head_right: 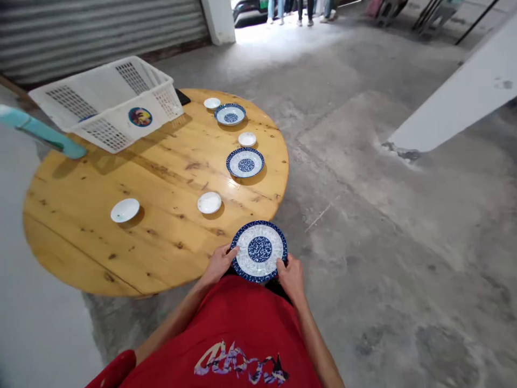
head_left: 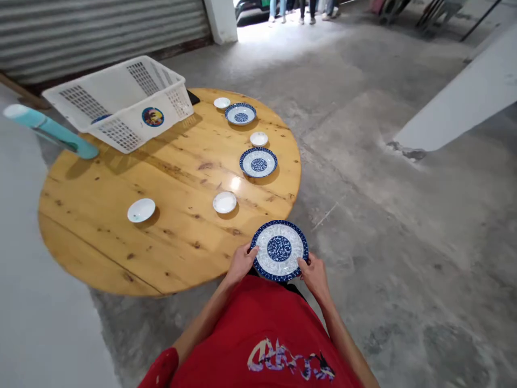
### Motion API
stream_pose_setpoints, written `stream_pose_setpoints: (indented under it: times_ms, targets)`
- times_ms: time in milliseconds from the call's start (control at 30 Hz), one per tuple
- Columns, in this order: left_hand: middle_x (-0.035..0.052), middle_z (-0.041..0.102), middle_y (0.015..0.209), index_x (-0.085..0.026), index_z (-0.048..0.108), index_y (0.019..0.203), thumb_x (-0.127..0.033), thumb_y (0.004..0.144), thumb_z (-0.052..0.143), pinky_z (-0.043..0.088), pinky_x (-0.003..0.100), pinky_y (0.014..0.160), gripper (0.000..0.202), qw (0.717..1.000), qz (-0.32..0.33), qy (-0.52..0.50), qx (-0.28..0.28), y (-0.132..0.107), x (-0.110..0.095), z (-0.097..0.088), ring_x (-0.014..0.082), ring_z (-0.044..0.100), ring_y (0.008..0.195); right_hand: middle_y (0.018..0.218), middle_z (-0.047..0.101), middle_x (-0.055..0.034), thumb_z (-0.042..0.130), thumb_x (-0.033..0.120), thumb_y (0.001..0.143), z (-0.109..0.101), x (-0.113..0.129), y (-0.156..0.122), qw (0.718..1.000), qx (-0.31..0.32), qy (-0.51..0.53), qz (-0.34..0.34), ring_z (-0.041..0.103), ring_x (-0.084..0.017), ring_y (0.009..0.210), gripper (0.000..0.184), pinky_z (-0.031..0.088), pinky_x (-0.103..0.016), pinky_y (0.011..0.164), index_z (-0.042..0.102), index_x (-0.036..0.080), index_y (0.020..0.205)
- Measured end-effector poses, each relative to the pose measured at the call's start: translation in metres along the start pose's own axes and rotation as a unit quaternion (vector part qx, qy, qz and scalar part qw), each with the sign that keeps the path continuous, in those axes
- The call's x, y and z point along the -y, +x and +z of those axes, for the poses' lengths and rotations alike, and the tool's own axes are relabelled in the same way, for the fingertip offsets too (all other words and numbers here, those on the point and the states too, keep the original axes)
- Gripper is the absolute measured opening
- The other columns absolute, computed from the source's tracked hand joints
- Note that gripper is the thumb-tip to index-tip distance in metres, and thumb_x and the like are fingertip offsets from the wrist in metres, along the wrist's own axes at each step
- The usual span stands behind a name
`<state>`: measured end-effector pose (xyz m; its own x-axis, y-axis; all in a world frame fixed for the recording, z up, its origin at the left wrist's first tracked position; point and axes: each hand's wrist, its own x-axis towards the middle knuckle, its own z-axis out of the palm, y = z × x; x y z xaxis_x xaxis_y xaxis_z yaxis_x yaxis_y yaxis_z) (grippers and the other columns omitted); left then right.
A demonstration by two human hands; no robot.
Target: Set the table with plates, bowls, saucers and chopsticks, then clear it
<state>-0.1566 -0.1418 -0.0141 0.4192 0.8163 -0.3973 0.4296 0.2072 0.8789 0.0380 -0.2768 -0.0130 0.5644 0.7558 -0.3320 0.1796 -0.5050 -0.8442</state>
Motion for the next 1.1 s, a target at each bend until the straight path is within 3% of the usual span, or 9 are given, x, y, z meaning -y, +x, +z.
stream_pose_setpoints:
  times_ms: [67, 167, 367, 567, 833, 967, 1100]
  targets:
    - [-0.0007, 0.048, 0.066, -0.017, 0.051, 0.068, -0.054, 0.08, 0.051, 0.033, 0.023, 0.057, 0.039, 1.0, -0.011, -0.01, 0.004, 0.002, -0.005, 0.021, 0.0132, 0.042, 0.064, 0.055, 0.056, -0.0006, 0.05, 0.045, 0.078, -0.023, -0.005, 0.008, 1.0, 0.012, 0.001, 0.001, 0.051, -0.016, 0.051, 0.03, 0.037, -0.024, 0.046, 0.058, 0.017, 0.071]
    - [-0.0003, 0.049, 0.068, -0.016, 0.055, 0.072, -0.055, 0.08, 0.051, 0.036, 0.023, 0.058, 0.04, 1.0, -0.01, -0.01, -0.002, 0.01, -0.011, 0.035, 0.0145, 0.044, 0.067, 0.053, 0.054, 0.0003, 0.052, 0.046, 0.078, -0.04, -0.005, 0.026, 0.999, 0.036, 0.008, -0.001, 0.052, -0.016, 0.047, 0.031, 0.037, -0.024, 0.044, 0.058, 0.017, 0.07]
    - [-0.0011, 0.047, 0.064, -0.016, 0.057, 0.071, -0.052, 0.082, 0.048, 0.035, 0.022, 0.059, 0.039, 0.996, -0.005, 0.056, -0.065, 0.043, -0.035, 0.031, 0.0148, 0.045, 0.067, 0.049, 0.052, 0.0018, 0.056, 0.05, 0.076, -0.047, 0.019, 0.085, 0.996, 0.083, 0.031, -0.005, 0.05, -0.015, 0.04, 0.033, 0.038, -0.025, 0.041, 0.056, 0.018, 0.067]
    - [-0.0017, 0.044, 0.062, -0.018, 0.053, 0.069, -0.048, 0.086, 0.044, 0.031, 0.024, 0.058, 0.035, 0.986, -0.005, 0.1, -0.134, 0.107, -0.071, 0.02, 0.0133, 0.042, 0.063, 0.052, 0.05, 0.0035, 0.058, 0.048, 0.076, -0.05, 0.07, 0.18, 0.99, 0.137, 0.011, -0.039, 0.049, -0.014, 0.044, 0.031, 0.039, -0.025, 0.043, 0.056, 0.018, 0.069]
    - [-0.0028, 0.037, 0.061, -0.02, 0.038, 0.067, -0.046, 0.091, 0.038, 0.024, 0.026, 0.059, 0.035, 0.973, -0.024, 0.115, -0.197, 0.2, -0.114, -0.02, 0.0118, 0.039, 0.059, 0.054, 0.052, 0.0022, 0.059, 0.051, 0.076, -0.022, 0.143, 0.321, 0.973, 0.208, -0.061, -0.084, 0.049, -0.014, 0.047, 0.034, 0.039, -0.026, 0.045, 0.056, 0.019, 0.068]
    - [-0.0017, 0.039, 0.06, -0.021, 0.037, 0.064, -0.044, 0.093, 0.035, 0.025, 0.026, 0.06, 0.037, 0.968, -0.041, 0.13, -0.212, 0.241, -0.118, -0.039, 0.0129, 0.04, 0.059, 0.055, 0.051, 0.0023, 0.059, 0.048, 0.076, 0.0, 0.164, 0.37, 0.966, 0.224, -0.076, -0.105, 0.049, -0.015, 0.05, 0.031, 0.041, -0.026, 0.046, 0.054, 0.02, 0.067]
    - [0.0015, 0.051, 0.062, -0.02, 0.044, 0.062, -0.039, 0.094, 0.037, 0.025, 0.027, 0.06, 0.038, 0.956, -0.082, 0.178, -0.22, 0.266, -0.118, -0.051, 0.0146, 0.046, 0.061, 0.057, 0.051, 0.0022, 0.058, 0.048, 0.076, 0.019, 0.174, 0.407, 0.953, 0.262, -0.089, -0.124, 0.049, -0.015, 0.05, 0.03, 0.041, -0.026, 0.047, 0.055, 0.019, 0.07]
